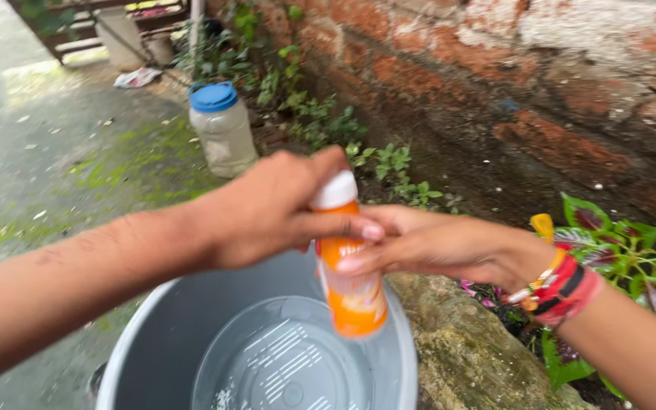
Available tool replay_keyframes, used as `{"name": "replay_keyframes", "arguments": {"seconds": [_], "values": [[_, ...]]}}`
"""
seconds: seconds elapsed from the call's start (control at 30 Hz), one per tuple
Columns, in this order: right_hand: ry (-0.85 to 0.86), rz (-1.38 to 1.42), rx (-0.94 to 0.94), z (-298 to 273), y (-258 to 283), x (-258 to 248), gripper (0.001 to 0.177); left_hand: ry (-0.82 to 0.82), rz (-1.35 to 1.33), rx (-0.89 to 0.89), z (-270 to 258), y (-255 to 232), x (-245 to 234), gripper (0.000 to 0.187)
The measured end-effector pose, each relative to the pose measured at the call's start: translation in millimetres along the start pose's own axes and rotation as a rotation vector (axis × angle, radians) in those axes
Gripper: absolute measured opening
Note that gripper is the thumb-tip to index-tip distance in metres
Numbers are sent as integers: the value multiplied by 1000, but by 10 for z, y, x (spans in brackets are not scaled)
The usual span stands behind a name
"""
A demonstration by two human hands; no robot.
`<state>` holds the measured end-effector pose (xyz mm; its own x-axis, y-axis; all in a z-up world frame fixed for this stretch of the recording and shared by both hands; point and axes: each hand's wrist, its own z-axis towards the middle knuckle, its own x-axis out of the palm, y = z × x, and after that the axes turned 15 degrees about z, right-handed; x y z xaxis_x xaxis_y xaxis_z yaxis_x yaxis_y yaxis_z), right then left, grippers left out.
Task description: The person fills an orange bottle with water from a gray bucket, then uses the bottle to water a plant next to a brick wall.
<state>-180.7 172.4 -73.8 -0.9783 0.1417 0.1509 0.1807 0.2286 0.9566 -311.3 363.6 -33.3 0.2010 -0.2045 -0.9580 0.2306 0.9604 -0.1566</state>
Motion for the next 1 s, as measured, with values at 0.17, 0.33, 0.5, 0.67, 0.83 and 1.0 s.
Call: {"name": "replay_keyframes", "arguments": {"seconds": [0.17,0.33,0.5,0.67,0.83,1.0], "values": [[146,-36,155,556,-473,392,58,257,463,27,-394,251,366,66],[89,-254,231,916,-1169,464,47,41,388,244,-722,650,1188,50],[42,-572,236,1127,-1495,523,48,14,249,147,-964,828,1623,48],[-206,-760,351,1277,-1591,706,52,71,237,31,-972,957,1896,49],[-310,-1062,306,1334,-1675,901,61,321,108,-288,-964,1160,2426,50],[-210,-1344,97,1381,-1815,997,68,1141,-520,-605,-822,1424,2730,62]]}}
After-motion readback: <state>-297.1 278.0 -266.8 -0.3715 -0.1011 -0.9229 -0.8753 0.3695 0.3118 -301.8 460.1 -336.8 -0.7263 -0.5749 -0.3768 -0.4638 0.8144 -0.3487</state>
